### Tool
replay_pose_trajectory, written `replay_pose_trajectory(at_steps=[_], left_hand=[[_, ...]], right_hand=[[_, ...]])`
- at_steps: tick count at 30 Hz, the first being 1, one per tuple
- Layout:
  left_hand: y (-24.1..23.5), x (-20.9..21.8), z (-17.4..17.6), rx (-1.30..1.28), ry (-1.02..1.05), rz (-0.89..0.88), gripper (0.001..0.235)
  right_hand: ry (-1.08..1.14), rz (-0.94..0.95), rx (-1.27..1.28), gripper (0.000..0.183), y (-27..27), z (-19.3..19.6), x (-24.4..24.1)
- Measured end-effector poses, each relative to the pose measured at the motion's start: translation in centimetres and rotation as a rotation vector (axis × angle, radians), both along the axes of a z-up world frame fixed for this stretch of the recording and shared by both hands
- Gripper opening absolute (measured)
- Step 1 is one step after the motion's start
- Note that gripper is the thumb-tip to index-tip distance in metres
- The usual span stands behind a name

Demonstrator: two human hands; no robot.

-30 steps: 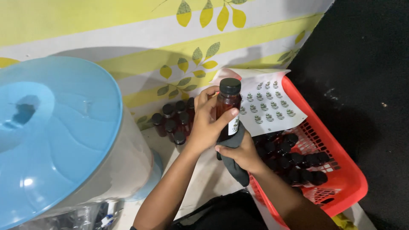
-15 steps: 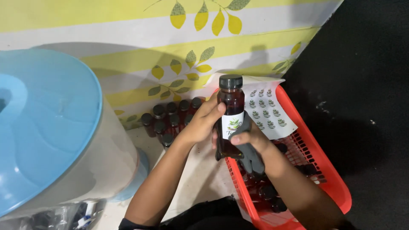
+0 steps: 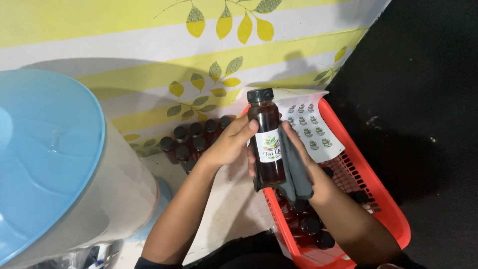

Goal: The person picks up small dark bottles from a red basket, applies a label to each bottle, and wipes the surface with a cloth. The person then places the labeled bottles on the table next to a water dispenser.

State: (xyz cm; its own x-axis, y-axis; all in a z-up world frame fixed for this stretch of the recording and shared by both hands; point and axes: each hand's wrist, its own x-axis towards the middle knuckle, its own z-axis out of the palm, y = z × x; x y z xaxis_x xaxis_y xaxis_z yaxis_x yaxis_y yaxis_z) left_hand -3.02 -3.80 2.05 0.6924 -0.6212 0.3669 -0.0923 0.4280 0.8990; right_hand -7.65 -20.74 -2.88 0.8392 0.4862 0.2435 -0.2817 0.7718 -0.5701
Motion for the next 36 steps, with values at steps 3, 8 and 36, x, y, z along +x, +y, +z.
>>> replay_pose_trajectory(at_steps=[3,8,36], left_hand=[[0.0,1.2,1.2,0.019,-0.222,0.114,0.05],[-0.3,1.2,1.9,0.044,-0.491,0.288,0.05],[-1.3,8.4,-1.9,0.207,-0.466,0.643,0.051]], right_hand=[[-0.037,-0.022,-0.023,0.073,0.1,-0.7,-0.1],[-0.101,-0.081,-0.07,0.07,0.7,0.4,-0.2],[-0.308,-0.969,-1.115,0.065,0.7,0.5,10.2]])
